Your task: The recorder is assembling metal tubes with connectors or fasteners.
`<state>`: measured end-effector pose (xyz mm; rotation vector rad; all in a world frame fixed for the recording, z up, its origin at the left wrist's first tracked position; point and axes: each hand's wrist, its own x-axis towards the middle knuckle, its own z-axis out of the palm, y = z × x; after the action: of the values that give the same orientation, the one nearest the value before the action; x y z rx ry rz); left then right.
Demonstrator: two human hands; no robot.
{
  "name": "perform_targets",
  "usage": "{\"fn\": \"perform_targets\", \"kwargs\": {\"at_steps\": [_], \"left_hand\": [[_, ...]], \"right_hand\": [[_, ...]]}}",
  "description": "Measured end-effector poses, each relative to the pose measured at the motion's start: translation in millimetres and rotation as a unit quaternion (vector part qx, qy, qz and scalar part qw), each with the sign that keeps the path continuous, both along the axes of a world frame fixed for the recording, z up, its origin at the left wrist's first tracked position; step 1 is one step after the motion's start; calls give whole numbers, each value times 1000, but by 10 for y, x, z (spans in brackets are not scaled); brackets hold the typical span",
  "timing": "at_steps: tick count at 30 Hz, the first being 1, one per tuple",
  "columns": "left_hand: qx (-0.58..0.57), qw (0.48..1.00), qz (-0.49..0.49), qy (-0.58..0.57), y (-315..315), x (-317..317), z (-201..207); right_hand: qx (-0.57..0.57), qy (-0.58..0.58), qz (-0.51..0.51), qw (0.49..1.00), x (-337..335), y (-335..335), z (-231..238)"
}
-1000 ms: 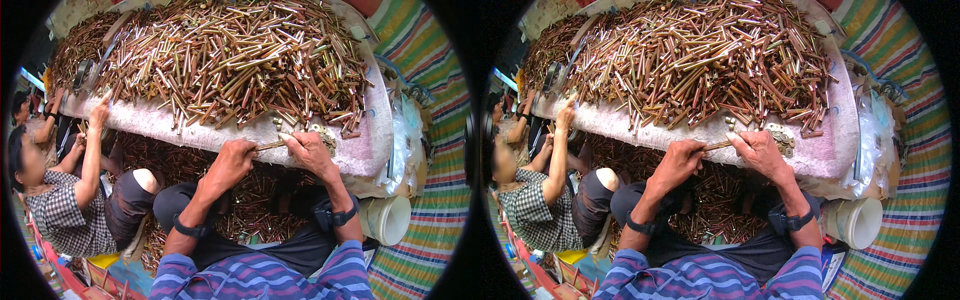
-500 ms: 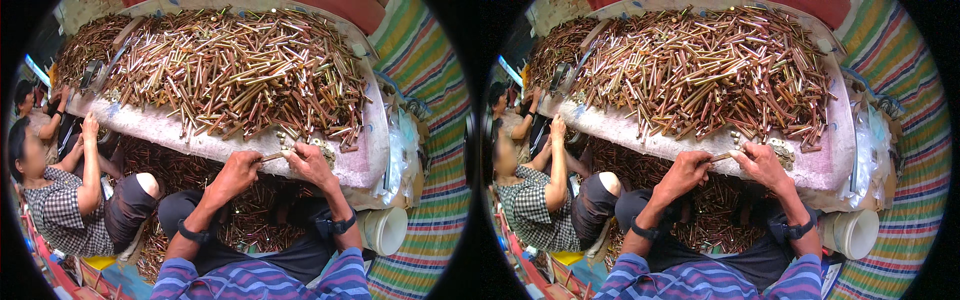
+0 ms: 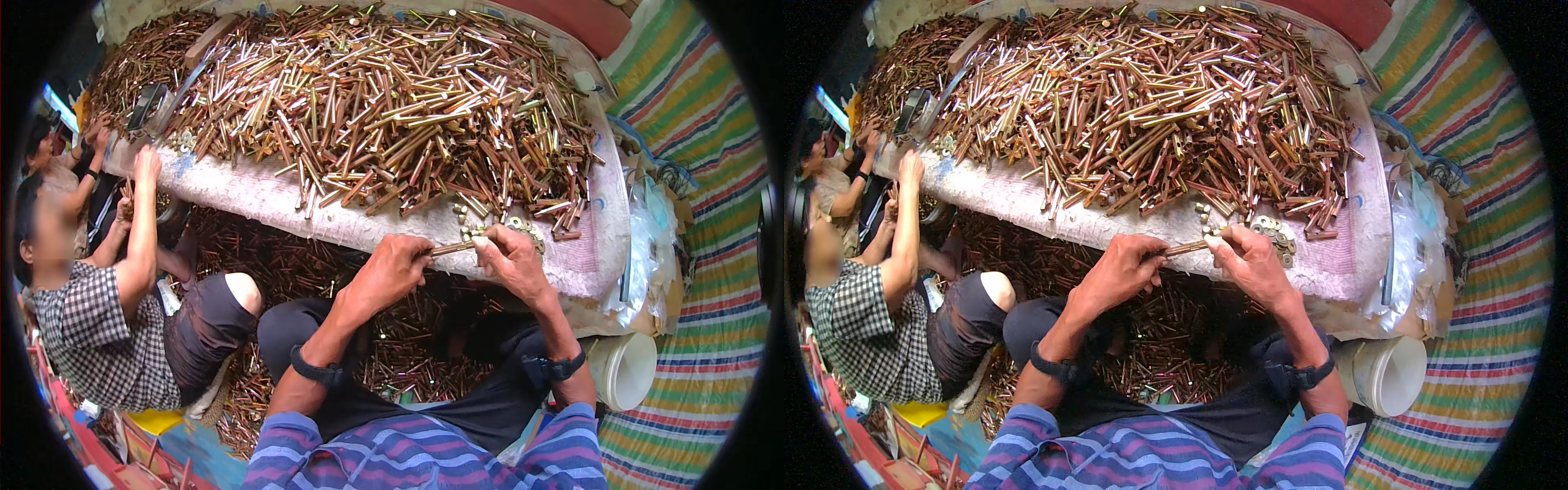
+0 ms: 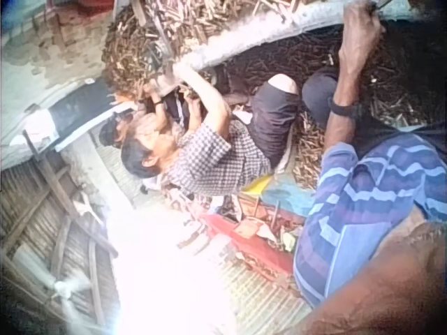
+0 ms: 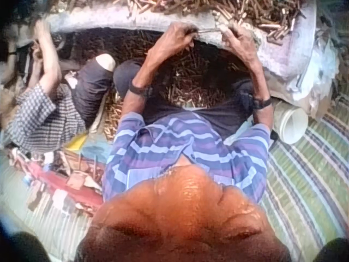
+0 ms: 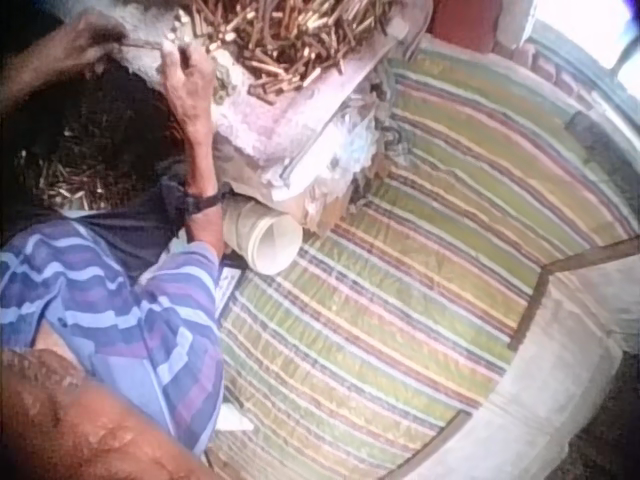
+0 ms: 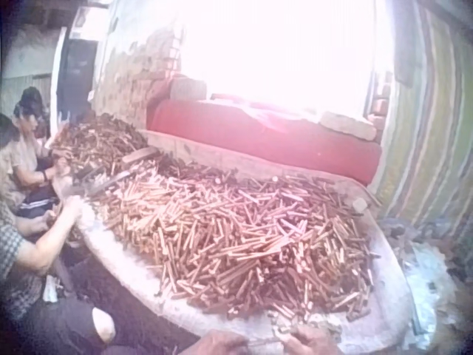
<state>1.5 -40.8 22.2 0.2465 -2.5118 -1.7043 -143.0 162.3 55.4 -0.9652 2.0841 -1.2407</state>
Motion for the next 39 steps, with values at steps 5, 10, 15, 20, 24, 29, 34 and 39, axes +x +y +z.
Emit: {"fn": "perform_targets", "kwargs": {"at_steps": [5, 10, 15, 20, 24, 29, 34, 39], "left_hand": [[-32, 999, -37, 3, -11, 14, -54], [38, 998, -44, -15, -1, 33, 61], [-38, 999, -22, -8, -59, 51, 123], [-55, 998, -9, 37, -74, 17, -88], [-50, 998, 1, 44, -68, 36, -20], [-60, 996, 11, 61, -74, 36, -54], [-80, 995, 8, 52, -73, 29, -74], [-74, 995, 24, 55, -91, 15, -78]], "right_hand": [[-15, -17, -34, 999, 142, -24, -133], [-24, -104, -46, 993, 173, 77, -86], [76, -83, 68, 991, 102, 155, 157], [44, 50, 59, 996, -108, -209, 372], [-51, 277, -19, 959, -483, -782, 429], [100, 397, -33, 912, -763, -1247, 518], [19, 490, -1, 872, -975, -1364, 361], [27, 542, -6, 840, -977, -1293, 382]]}}
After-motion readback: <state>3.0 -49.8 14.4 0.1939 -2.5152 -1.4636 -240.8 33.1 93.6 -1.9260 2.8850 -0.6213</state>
